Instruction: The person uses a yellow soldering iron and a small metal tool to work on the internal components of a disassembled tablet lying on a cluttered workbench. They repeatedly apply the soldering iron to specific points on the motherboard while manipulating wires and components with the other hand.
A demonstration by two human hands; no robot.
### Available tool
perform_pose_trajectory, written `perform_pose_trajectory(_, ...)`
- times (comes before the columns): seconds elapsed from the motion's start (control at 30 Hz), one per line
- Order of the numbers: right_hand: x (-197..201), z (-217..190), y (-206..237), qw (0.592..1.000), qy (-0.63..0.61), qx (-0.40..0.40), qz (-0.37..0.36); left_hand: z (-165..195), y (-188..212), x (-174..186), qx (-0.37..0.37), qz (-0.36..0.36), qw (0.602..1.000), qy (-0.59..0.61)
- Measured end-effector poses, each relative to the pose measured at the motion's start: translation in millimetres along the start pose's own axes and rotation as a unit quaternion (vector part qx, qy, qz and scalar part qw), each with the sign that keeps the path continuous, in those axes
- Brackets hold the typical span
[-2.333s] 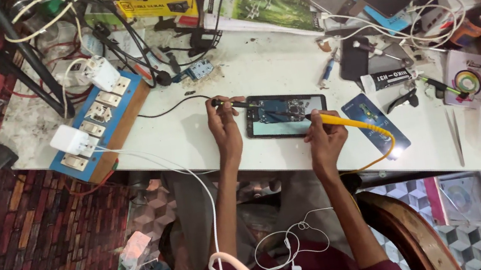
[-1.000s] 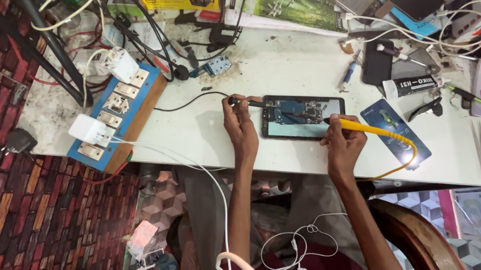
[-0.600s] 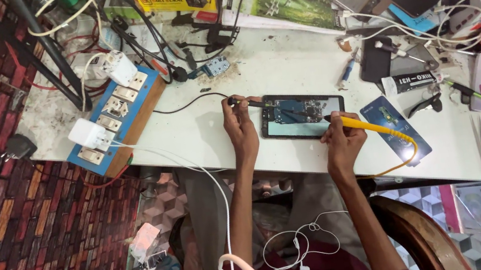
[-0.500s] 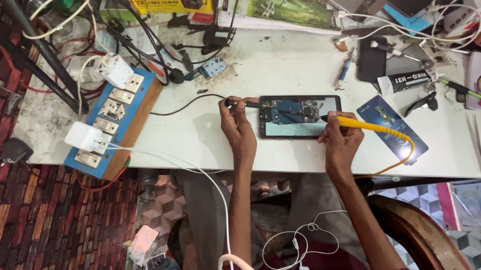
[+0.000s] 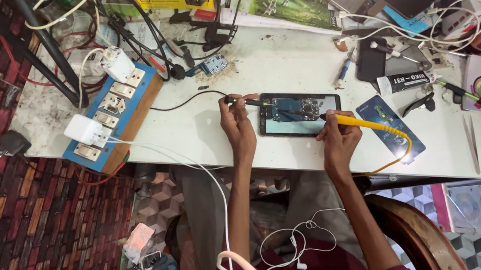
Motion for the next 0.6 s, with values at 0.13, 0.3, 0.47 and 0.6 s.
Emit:
perform_pose_trajectory(0.13,0.4,1.4,-0.5,1.000,-0.001,-0.002,-0.002,-1.9,0.1,-1.6,0.011,-0.011,1.000,-0.002)
perform_pose_trajectory(0.3,2.3,5.6,-2.8,1.000,-0.002,-0.017,0.009,0.8,2.3,-4.8,0.010,-0.030,0.999,-0.011)
perform_pose_trajectory(0.47,4.4,9.0,-3.8,0.999,-0.009,-0.033,0.016,-0.4,2.5,-3.5,-0.003,-0.020,1.000,-0.019)
perform_pose_trajectory(0.6,4.1,10.1,-4.2,0.999,-0.010,-0.031,0.016,-4.4,1.4,0.1,-0.009,-0.005,1.000,-0.006)
Point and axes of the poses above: each hand's wrist, its own y-axis away from the middle knuckle, its own x-axis out of the back of the hand, z = x × y, the point moved 7 cm from there along -y, towards the middle knuckle, and after that the axes turned 15 degrees about z, right-handed, at the moved point
